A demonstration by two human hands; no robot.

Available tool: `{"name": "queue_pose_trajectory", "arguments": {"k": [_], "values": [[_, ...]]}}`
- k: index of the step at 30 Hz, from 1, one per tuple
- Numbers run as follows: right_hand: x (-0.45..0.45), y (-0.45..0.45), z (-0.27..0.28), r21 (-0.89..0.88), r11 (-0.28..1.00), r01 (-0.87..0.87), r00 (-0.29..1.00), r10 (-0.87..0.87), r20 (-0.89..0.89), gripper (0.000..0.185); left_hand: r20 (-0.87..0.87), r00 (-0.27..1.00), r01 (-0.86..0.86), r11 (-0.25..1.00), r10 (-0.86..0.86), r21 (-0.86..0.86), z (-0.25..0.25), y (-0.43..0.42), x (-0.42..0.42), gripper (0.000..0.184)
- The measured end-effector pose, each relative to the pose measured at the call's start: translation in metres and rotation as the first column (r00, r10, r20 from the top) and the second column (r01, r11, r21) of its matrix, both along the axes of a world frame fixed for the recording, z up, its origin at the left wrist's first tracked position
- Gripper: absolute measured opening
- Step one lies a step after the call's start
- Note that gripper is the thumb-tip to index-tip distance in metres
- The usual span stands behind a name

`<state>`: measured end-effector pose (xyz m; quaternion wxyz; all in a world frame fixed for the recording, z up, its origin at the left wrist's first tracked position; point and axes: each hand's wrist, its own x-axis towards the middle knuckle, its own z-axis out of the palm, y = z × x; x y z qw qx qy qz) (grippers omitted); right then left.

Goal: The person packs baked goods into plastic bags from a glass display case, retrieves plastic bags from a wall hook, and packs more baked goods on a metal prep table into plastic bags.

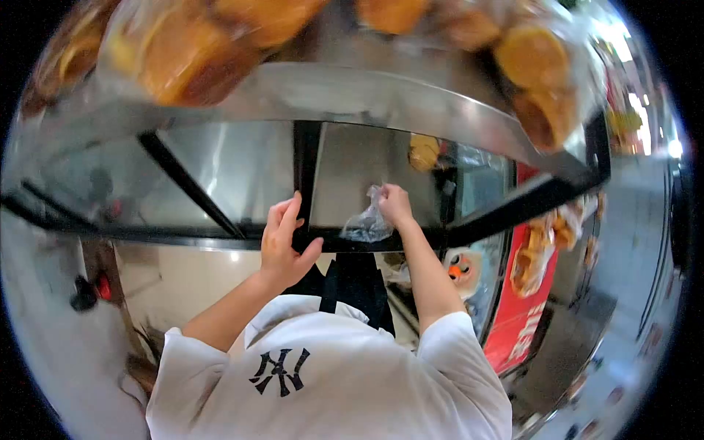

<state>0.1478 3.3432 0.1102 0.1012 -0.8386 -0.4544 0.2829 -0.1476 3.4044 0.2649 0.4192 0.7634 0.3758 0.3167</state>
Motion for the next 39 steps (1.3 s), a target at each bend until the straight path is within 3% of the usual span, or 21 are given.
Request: {"name": "queue_pose_trajectory", "arguments": {"k": [1,2,3,5,7,10,12,15,17,19,21,22,24,27,28,31,33,35,37,38,39], "values": [[-0.003,-0.023,0.002,0.008,0.998,0.065,0.998,-0.065,0.002,0.018,-0.014,0.998,0.064,0.998,-0.064,0.011,0.001,0.002,-0.002,0.080],[-0.009,-0.052,-0.005,0.016,0.971,0.237,0.935,-0.223,-0.276,0.019,-0.016,0.991,0.129,0.991,-0.129,0.018,0.001,0.001,-0.005,0.080],[-0.016,-0.080,-0.006,-0.004,0.917,0.399,0.776,-0.340,-0.531,0.020,-0.023,0.986,0.163,0.987,-0.163,-0.006,0.004,0.000,-0.003,0.081],[-0.044,-0.123,0.028,-0.122,0.781,0.612,0.542,-0.527,-0.654,0.022,-0.021,0.965,0.263,0.965,-0.263,-0.009,0.009,0.005,0.011,0.082],[-0.074,-0.167,0.028,-0.175,0.648,0.742,0.333,-0.582,-0.742,0.022,-0.036,0.910,0.414,0.909,-0.413,0.049,0.005,0.008,0.033,0.084],[-0.104,-0.230,0.006,-0.161,0.548,0.821,0.282,-0.634,-0.720,0.019,-0.047,0.827,0.562,0.826,-0.561,0.041,-0.010,-0.009,0.096,0.089],[-0.126,-0.279,-0.012,-0.151,0.597,0.788,0.430,-0.709,-0.559,0.017,-0.038,0.773,0.634,0.772,-0.633,0.044,-0.016,-0.024,0.134,0.090],[-0.174,-0.340,0.028,-0.114,0.458,0.882,0.371,-0.821,-0.434,0.016,-0.070,0.724,0.689,0.724,-0.686,0.034,-0.010,-0.047,0.188,0.090],[-0.216,-0.377,0.056,-0.088,0.159,0.983,0.072,-0.785,-0.616,0.014,-0.099,0.715,0.696,0.717,-0.692,0.019,-0.013,-0.060,0.220,0.090],[-0.269,-0.422,0.066,-0.058,-0.019,0.998,-0.050,-0.802,-0.596,0.012,-0.081,0.723,0.690,0.722,-0.686,0.040,-0.019,-0.075,0.250,0.091],[-0.345,-0.493,0.016,-0.091,-0.164,0.982,-0.187,-0.879,-0.439,0.013,-0.033,0.725,0.689,0.724,-0.688,0.035,-0.030,-0.089,0.280,0.091],[-0.374,-0.498,0.020,-0.084,-0.200,0.976,-0.216,-0.873,-0.438,0.013,-0.040,0.727,0.686,0.726,-0.685,0.040,-0.028,-0.096,0.291,0.091],[-0.424,-0.506,0.040,-0.246,-0.589,0.770,-0.603,-0.544,-0.583,0.017,-0.050,0.750,0.661,0.744,-0.660,0.102,-0.037,-0.109,0.314,0.091],[-0.484,-0.514,0.051,-0.281,-0.652,0.704,-0.606,-0.345,-0.716,0.020,-0.020,0.758,0.651,0.753,-0.652,0.094,-0.046,-0.120,0.346,0.096],[-0.499,-0.516,0.049,-0.283,-0.672,0.684,-0.614,-0.321,-0.721,0.020,-0.110,0.769,0.639,0.758,-0.630,0.128,-0.040,-0.125,0.351,0.097],[-0.533,-0.538,0.039,-0.376,-0.744,0.553,-0.641,-0.091,-0.762,0.021,-0.149,0.751,0.658,0.748,-0.643,0.088,-0.039,-0.126,0.366,0.102],[-0.550,-0.561,0.023,-0.385,-0.749,0.539,-0.586,-0.005,-0.810,0.021,-0.059,0.742,0.638,0.731,-0.668,-0.242,-0.011,-0.144,0.350,0.100],[-0.549,-0.588,0.024,-0.348,-0.749,0.564,-0.542,-0.018,-0.840,0.020,-0.052,0.756,0.620,0.739,-0.653,-0.265,-0.022,-0.171,0.334,0.090],[-0.545,-0.617,0.021,-0.297,-0.769,0.566,-0.495,-0.029,-0.869,0.019,-0.042,0.601,0.791,0.586,-0.798,0.177,-0.038,-0.222,0.292,0.069],[-0.544,-0.638,0.017,-0.333,-0.780,0.530,-0.397,0.119,-0.910,0.018,0.135,0.422,0.906,0.413,-0.896,-0.091,-0.006,-0.287,0.233,0.051],[-0.531,-0.656,0.015,-0.370,-0.776,0.511,-0.280,0.256,-0.925,0.018,-0.209,0.302,0.936,0.331,-0.930,-0.121,-0.002,-0.341,0.186,0.049]]}}
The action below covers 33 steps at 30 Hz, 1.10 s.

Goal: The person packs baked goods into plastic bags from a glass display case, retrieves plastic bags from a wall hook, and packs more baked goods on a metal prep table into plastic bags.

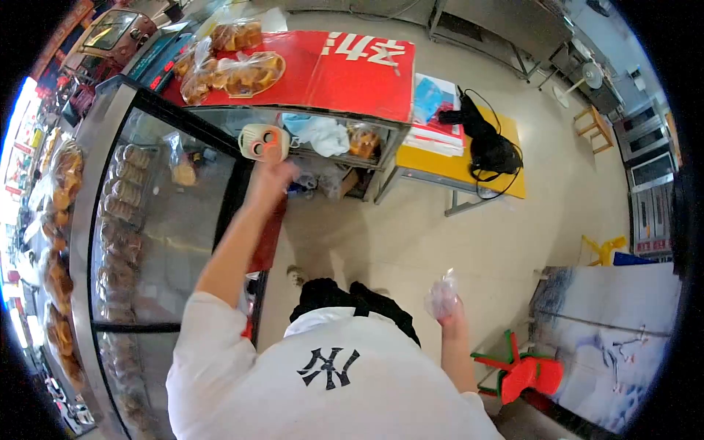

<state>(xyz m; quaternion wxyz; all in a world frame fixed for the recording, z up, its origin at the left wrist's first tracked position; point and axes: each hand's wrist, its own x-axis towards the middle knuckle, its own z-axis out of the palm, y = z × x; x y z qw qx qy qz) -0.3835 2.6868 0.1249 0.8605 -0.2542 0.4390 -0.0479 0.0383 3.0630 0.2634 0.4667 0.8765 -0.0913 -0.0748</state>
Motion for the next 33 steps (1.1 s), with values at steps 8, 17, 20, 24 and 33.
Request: {"name": "queue_pose_trajectory", "arguments": {"k": [8,17,20,24,33], "values": [[0.024,-0.066,0.065,-0.087,0.986,-0.144,0.959,0.161,0.235,0.024,0.113,0.565,0.803,0.512,-0.817,-0.306,-0.046,-0.313,-0.271,0.088],[-0.053,-0.230,0.102,-0.241,0.964,-0.110,0.991,0.124,0.045,0.045,-0.200,0.592,0.658,0.612,-0.781,-0.440,-0.068,-0.510,-0.301,0.038],[-0.053,-0.300,0.124,-0.733,0.680,0.018,0.999,-0.034,-0.007,0.054,-0.313,0.425,0.722,0.527,-0.849,-0.449,-0.083,-0.603,-0.304,0.030],[-0.047,-0.427,0.179,-0.894,-0.282,-0.349,0.937,-0.076,-0.342,0.059,-0.407,0.012,0.711,0.294,-0.913,-0.638,-0.089,-0.774,-0.339,0.026],[-0.190,-0.693,0.115,-0.915,-0.132,-0.381,0.801,-0.542,-0.256,0.022,-0.400,-0.903,0.324,0.364,-0.156,-0.873,-0.027,-1.131,-0.416,0.037]]}}
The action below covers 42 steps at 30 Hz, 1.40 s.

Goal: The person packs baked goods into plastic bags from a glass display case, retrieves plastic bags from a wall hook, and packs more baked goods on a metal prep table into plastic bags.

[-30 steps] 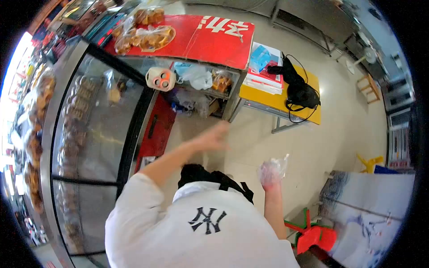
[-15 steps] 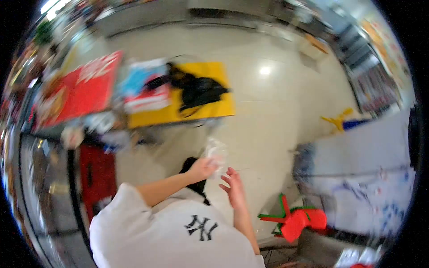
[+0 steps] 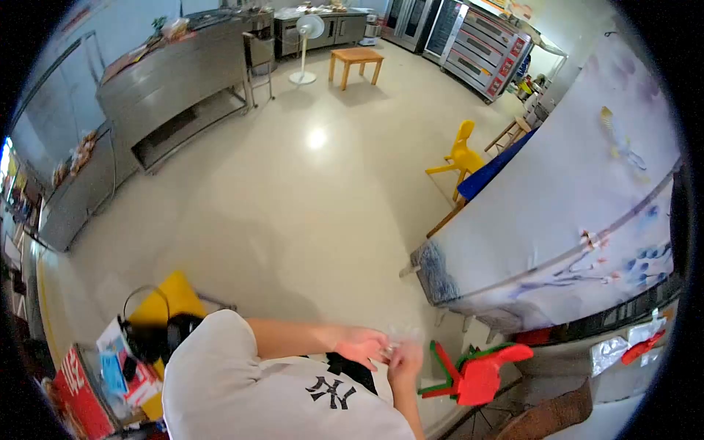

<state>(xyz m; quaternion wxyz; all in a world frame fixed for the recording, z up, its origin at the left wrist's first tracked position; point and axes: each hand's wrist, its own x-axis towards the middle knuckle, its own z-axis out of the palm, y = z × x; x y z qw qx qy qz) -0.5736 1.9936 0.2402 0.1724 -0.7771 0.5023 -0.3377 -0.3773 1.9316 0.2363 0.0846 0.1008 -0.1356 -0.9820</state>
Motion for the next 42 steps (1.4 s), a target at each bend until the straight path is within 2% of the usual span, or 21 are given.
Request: {"name": "queue_pose_trajectory", "arguments": {"k": [3,5,7,8,10,11,13,15,17,20,21,22,23,26,27,31,33,35,37,39,42], "values": [[-0.015,-0.096,-0.020,0.077,0.972,0.223,0.975,-0.222,-0.019,0.014,0.123,0.991,0.026,0.990,-0.043,0.136,-0.028,-0.106,-0.033,0.039],[-0.015,-0.181,-0.026,-0.077,0.994,0.075,0.990,-0.084,-0.116,0.013,0.145,0.989,-0.021,0.979,-0.009,0.202,-0.052,-0.162,-0.056,0.040],[-0.002,-0.280,-0.006,0.031,0.999,0.031,0.998,-0.029,-0.056,0.016,0.166,0.915,-0.397,0.897,0.369,0.194,-0.068,-0.239,-0.051,0.041],[0.009,-0.328,0.014,-0.009,0.994,-0.105,0.992,0.104,-0.075,0.021,-0.141,0.907,-0.397,0.917,0.398,0.032,-0.067,-0.277,-0.029,0.038],[0.034,-0.424,0.036,0.001,0.943,-0.334,0.940,0.333,-0.071,0.030,0.027,0.859,-0.509,0.858,0.512,-0.075,-0.033,-0.345,0.008,0.033],[0.053,-0.466,0.036,0.055,0.907,-0.417,0.907,0.419,-0.033,0.035,0.182,0.777,-0.573,0.797,0.603,-0.191,-0.013,-0.374,0.028,0.028],[0.103,-0.544,0.045,0.153,0.859,-0.489,0.836,0.411,0.364,0.043,0.223,0.545,-0.760,0.588,0.808,-0.275,-0.002,-0.423,0.078,0.024],[0.158,-0.621,0.037,0.159,0.809,-0.566,0.777,0.459,0.431,0.050,0.421,0.300,-0.839,0.447,0.856,-0.310,0.020,-0.472,0.120,0.021],[0.207,-0.696,0.029,0.165,0.760,-0.629,0.712,0.478,0.515,0.057,0.355,0.270,-0.872,0.384,0.895,-0.303,-0.031,-0.522,0.175,0.021],[0.280,-0.800,0.024,0.065,0.487,-0.871,0.491,0.856,0.161,0.050,0.261,0.293,-0.862,0.372,0.920,-0.344,-0.049,-0.617,0.229,0.020],[0.296,-0.838,0.020,0.061,0.482,-0.874,0.485,0.860,0.159,0.050,0.218,0.329,-0.837,0.390,0.919,-0.385,-0.048,-0.655,0.240,0.020],[0.303,-0.864,0.032,0.139,0.547,-0.825,0.563,0.817,0.127,0.048,0.415,0.303,-0.831,0.451,0.858,-0.325,-0.045,-0.699,0.247,0.024],[0.309,-0.890,0.050,0.214,0.612,-0.761,0.639,0.764,0.088,0.047,0.432,0.310,-0.834,0.461,0.847,-0.304,-0.021,-0.743,0.253,0.024],[0.311,-1.015,0.092,0.041,0.703,-0.710,0.704,0.708,0.061,0.037,0.355,0.535,-0.776,0.612,0.766,-0.151,0.028,-0.893,0.272,0.025],[0.310,-1.056,0.092,-0.078,0.755,-0.651,0.758,0.652,-0.020,0.033,0.254,0.593,-0.744,0.641,0.764,-0.192,0.026,-0.940,0.274,0.023],[0.297,-1.211,0.016,-0.061,0.908,-0.414,0.900,0.418,0.120,0.031,0.364,0.721,-0.595,0.796,0.590,-0.112,-0.012,-1.121,0.267,0.018],[0.303,-1.293,-0.020,-0.052,0.947,-0.316,0.935,0.320,0.151,0.027,-0.251,0.859,-0.433,0.895,0.446,0.106,-0.065,-1.221,0.271,0.022],[0.308,-1.380,-0.047,-0.056,0.990,-0.132,0.981,0.138,0.133,0.019,-0.339,0.829,-0.431,0.894,0.445,0.121,-0.063,-1.308,0.279,0.029],[0.338,-1.467,-0.029,0.016,0.984,-0.179,0.968,0.173,0.182,0.024,0.090,0.778,-0.629,0.765,0.622,0.137,-0.020,-1.372,0.308,0.026],[0.373,-1.565,-0.004,-0.038,0.862,-0.506,0.854,0.507,0.117,0.035,0.000,0.740,-0.669,0.737,0.672,0.100,-0.008,-1.437,0.343,0.028],[0.449,-1.684,0.063,-0.126,0.688,-0.714,0.695,0.718,-0.019,0.049,0.145,0.536,-0.818,0.554,0.832,-0.151,0.005,-1.530,0.413,0.031]]}}
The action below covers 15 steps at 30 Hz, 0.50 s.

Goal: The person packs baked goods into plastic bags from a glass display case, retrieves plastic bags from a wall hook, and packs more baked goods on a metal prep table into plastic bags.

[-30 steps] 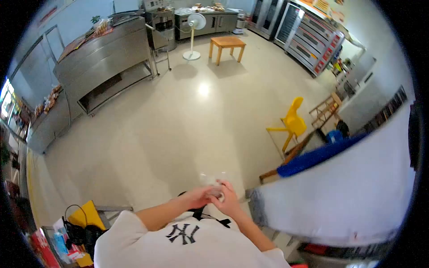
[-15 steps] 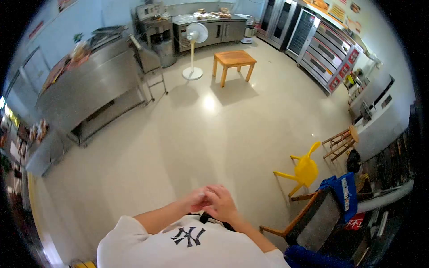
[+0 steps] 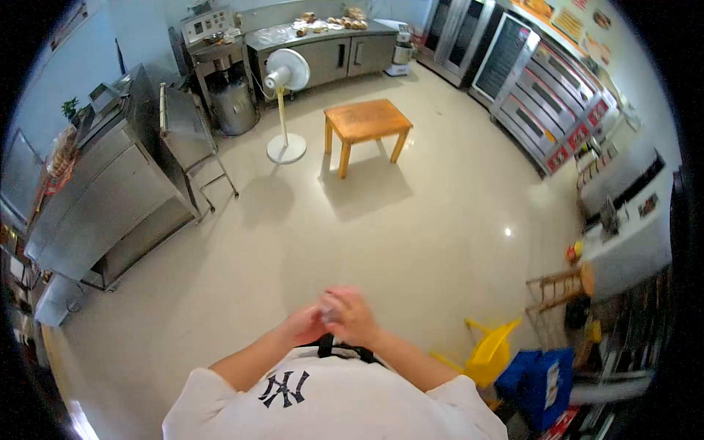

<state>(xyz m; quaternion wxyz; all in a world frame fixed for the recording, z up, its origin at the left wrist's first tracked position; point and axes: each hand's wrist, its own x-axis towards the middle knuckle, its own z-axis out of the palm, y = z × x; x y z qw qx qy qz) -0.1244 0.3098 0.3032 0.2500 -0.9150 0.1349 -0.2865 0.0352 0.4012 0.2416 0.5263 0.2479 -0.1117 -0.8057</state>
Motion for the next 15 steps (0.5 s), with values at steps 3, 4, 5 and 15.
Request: {"name": "queue_pose_trajectory", "arguments": {"k": [3,4,5,15], "values": [[0.079,-0.108,0.001,-0.030,0.983,-0.180,0.983,0.178,-0.053,0.052,0.174,0.963,-0.220,0.973,0.206,0.064,0.014,-0.088,0.055,0.033],[0.092,-0.137,-0.008,-0.007,0.969,-0.245,0.968,0.245,-0.049,0.054,0.222,0.942,-0.285,0.950,0.253,0.128,0.011,-0.114,0.062,0.033],[0.099,-0.173,-0.016,0.012,0.970,-0.242,0.969,0.242,-0.058,0.054,0.213,0.945,-0.280,0.949,0.246,0.146,0.008,-0.149,0.065,0.033],[0.012,-0.590,-0.020,0.029,0.880,0.475,0.868,-0.474,0.150,0.008,-0.449,0.647,0.628,0.764,-0.617,-0.145,-0.007,-0.651,0.038,0.045]]}}
